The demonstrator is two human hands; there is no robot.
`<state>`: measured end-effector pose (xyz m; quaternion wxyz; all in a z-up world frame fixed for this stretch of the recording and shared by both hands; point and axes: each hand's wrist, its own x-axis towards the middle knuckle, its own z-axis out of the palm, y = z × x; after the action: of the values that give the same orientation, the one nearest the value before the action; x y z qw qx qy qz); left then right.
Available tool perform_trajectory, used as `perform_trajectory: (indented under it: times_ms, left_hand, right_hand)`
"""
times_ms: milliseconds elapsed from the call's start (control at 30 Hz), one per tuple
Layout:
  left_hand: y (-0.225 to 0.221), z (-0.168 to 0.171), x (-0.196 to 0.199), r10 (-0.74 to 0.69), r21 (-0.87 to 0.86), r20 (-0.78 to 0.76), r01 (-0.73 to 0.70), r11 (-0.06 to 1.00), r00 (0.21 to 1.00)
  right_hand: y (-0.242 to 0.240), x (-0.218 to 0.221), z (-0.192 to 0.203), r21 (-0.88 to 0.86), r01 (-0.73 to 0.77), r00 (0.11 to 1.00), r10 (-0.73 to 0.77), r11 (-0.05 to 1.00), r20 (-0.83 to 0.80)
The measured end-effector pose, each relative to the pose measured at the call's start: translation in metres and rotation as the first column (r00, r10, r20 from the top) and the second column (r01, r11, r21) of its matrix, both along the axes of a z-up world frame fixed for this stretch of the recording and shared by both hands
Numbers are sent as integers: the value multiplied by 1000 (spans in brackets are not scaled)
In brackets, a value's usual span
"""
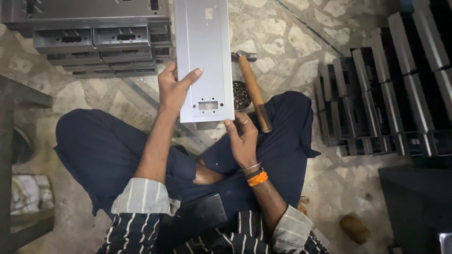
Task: Straightening or finishing metal plates using a hammer and a metal block anvil.
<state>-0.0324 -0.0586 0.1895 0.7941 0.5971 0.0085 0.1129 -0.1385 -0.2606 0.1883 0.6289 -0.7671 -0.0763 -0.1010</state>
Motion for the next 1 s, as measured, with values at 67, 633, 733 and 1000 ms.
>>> perform_trajectory:
  times_ms: [67, 633, 733, 1000]
  left_hand:
    - [-2, 4, -1, 6, 20, -20, -5, 1000, 1000]
    - [-3, 13, 0, 25, 88, -39, -22, 996, 999]
    - [-1, 9, 2, 37, 107, -45, -32, 994, 998]
    - [-1, 10, 1, 73, 173, -68, -60, 983, 995]
  right_hand:
    - [1, -1, 0, 88, 1, 997, 6, 996, -79]
    - [1, 2, -4, 39, 21, 997, -18, 999, -78]
    - [2, 2, -1, -9, 31, 996, -31, 999, -85]
    - [-2, 3, -5, -8, 23, 997, -24, 1000, -71]
